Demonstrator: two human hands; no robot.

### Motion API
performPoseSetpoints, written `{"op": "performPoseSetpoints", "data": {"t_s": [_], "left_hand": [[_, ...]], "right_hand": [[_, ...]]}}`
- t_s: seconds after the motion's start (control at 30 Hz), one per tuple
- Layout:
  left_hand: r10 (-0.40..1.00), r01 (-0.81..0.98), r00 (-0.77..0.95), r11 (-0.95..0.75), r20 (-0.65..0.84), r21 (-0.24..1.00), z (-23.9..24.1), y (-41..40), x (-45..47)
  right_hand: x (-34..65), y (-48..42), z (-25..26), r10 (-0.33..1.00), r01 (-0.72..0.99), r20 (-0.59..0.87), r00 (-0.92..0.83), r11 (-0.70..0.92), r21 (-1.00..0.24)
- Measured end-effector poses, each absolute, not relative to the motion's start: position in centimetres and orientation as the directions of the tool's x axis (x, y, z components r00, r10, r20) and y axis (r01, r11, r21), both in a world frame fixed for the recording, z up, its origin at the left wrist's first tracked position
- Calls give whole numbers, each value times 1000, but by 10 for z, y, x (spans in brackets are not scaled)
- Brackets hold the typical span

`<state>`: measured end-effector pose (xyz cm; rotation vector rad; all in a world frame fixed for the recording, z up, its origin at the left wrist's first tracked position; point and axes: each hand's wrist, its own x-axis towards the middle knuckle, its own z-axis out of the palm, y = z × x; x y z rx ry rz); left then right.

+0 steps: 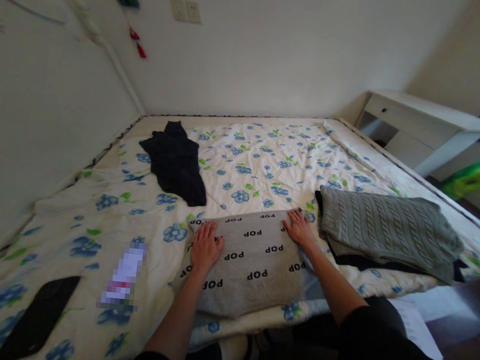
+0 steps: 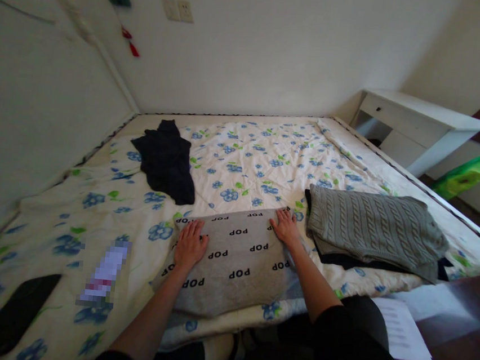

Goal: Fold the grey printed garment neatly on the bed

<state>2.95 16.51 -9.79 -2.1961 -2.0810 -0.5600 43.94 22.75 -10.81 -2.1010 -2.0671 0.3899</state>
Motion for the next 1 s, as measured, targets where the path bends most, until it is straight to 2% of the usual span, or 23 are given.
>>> {"op": "performPoseSetpoints", "data": {"t_s": [0.2, 0.37, 0.43, 0.5, 0.57, 0.63, 0.77, 0.87, 1.0], "left_hand": [[950, 976, 21, -87, 311, 200, -100, 164, 30], [954, 962, 4, -87, 300, 261, -100, 163, 31], [953, 960, 0, -85, 303, 268, -101, 163, 32], [950, 964, 0, -83, 313, 253, -101, 163, 32], [949, 967, 2, -82, 314, 240, -103, 163, 31], [951, 968, 7, -83, 308, 236, -104, 162, 30], [950, 970, 13, -88, 312, 228, -107, 162, 28], [947, 973, 11, -84, 320, 215, -107, 163, 28], [946, 972, 0, -77, 326, 223, -105, 163, 30]], "right_hand": [[459, 230, -110, 981, 936, -141, 130, -168, -311], [411, 232, -97, 973, 914, -26, 228, -223, -337], [367, 229, -91, 980, 903, 58, 191, -152, -402], [311, 223, -88, 992, 887, 115, 43, 15, -461], [252, 212, -87, 983, 848, 107, -151, 184, -497], [205, 201, -87, 956, 816, 93, -278, 286, -502], [179, 193, -83, 947, 811, 102, -304, 314, -494], [210, 199, -81, 939, 807, 112, -326, 338, -484], [268, 208, -86, 957, 854, 109, -268, 288, -432]]}}
